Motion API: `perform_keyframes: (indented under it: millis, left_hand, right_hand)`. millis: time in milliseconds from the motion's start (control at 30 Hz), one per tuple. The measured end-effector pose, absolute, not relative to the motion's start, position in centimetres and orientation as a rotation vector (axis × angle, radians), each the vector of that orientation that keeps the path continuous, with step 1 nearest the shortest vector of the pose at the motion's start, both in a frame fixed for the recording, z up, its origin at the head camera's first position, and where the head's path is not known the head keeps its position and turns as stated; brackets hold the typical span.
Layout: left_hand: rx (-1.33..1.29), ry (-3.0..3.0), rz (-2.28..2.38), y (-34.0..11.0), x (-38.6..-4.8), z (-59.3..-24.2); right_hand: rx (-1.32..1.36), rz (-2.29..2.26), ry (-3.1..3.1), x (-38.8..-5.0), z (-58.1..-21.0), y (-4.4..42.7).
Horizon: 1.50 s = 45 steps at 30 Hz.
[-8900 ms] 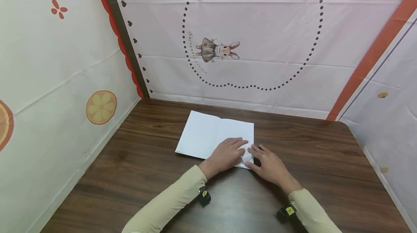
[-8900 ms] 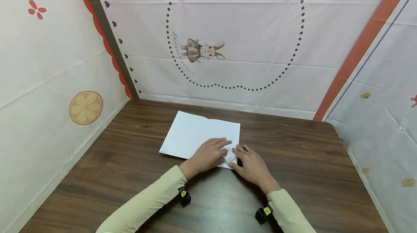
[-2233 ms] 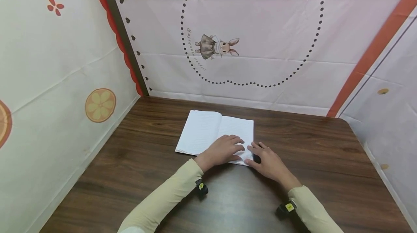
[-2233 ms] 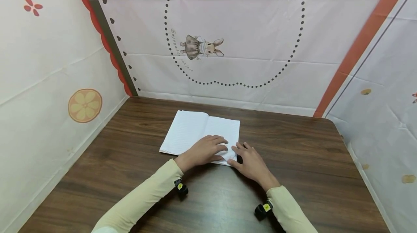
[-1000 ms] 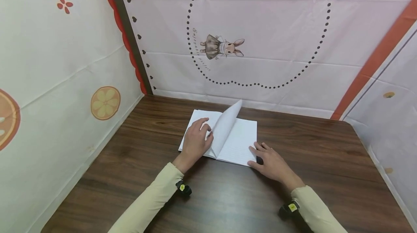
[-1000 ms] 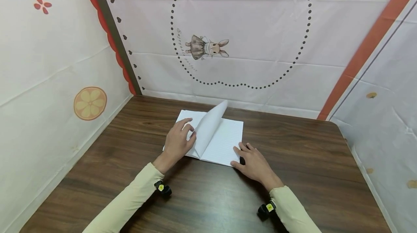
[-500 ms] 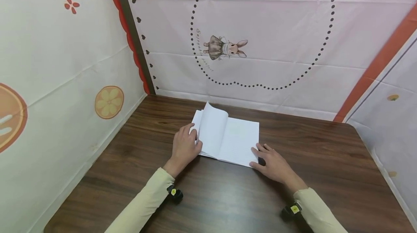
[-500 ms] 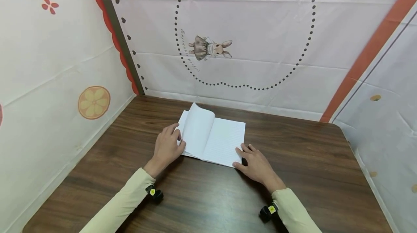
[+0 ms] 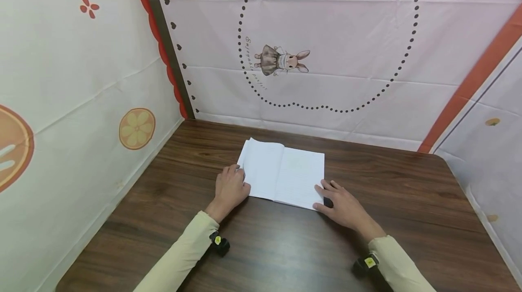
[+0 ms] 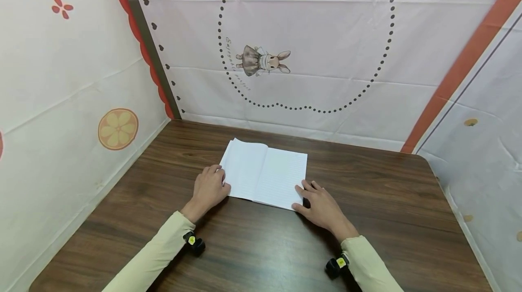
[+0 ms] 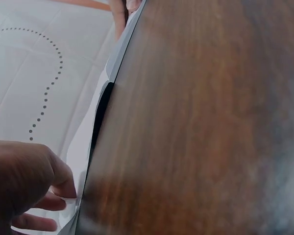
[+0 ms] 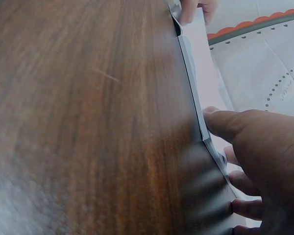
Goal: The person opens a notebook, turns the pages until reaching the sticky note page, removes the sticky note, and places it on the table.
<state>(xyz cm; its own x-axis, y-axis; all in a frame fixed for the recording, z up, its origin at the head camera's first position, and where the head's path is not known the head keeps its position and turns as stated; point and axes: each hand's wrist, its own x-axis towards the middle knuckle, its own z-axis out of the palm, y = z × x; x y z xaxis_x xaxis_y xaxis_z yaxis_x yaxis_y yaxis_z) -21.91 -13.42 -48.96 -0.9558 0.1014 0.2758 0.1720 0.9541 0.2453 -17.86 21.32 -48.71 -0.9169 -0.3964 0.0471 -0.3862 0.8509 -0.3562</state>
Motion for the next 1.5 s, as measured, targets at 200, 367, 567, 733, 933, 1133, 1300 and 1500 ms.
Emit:
perform_keyframes:
  millis: [200, 367, 567, 733, 933, 1133, 1300, 1500]
  left_hand:
    - [-0.157, -2.858, -0.369, -13.6, -22.0, -48.8]
    - [-0.197, -2.821, -0.405, -14.0, -22.2, -49.0]
    - [-0.488, -2.915, -0.317, -14.9, -22.6, -49.2]
    - [-0.668, -3.010, -0.270, -16.0, -22.8, -49.2]
    - [-0.756, -3.098, -0.368, -17.2, -22.9, -49.1]
    - [-0.773, -3.097, -0.491, -18.3, -22.8, -49.1]
    - [-0.774, -3.114, -0.608, -18.7, -22.7, -49.2]
    - [-0.753, -3.119, -0.641, -18.9, -22.7, -49.3]
  right_hand:
    - [-0.628, -0.562, 2.985, -17.9, -48.6, 21.3]
    - [-0.629, -0.562, 2.982, -17.7, -48.5, 21.3]
    - [-0.632, -0.561, 2.989, -17.5, -48.6, 21.4]
    - [-0.632, -0.569, 2.987, -17.6, -48.6, 21.5]
    - [-0.630, -0.567, 2.981, -17.6, -48.6, 21.5]
    - [-0.641, -0.572, 2.982, -17.6, -48.5, 21.6]
    - [-0.639, -0.580, 2.973, -17.6, -48.5, 21.7]
    - [-0.663, -0.581, 2.947, -17.9, -48.4, 22.0]
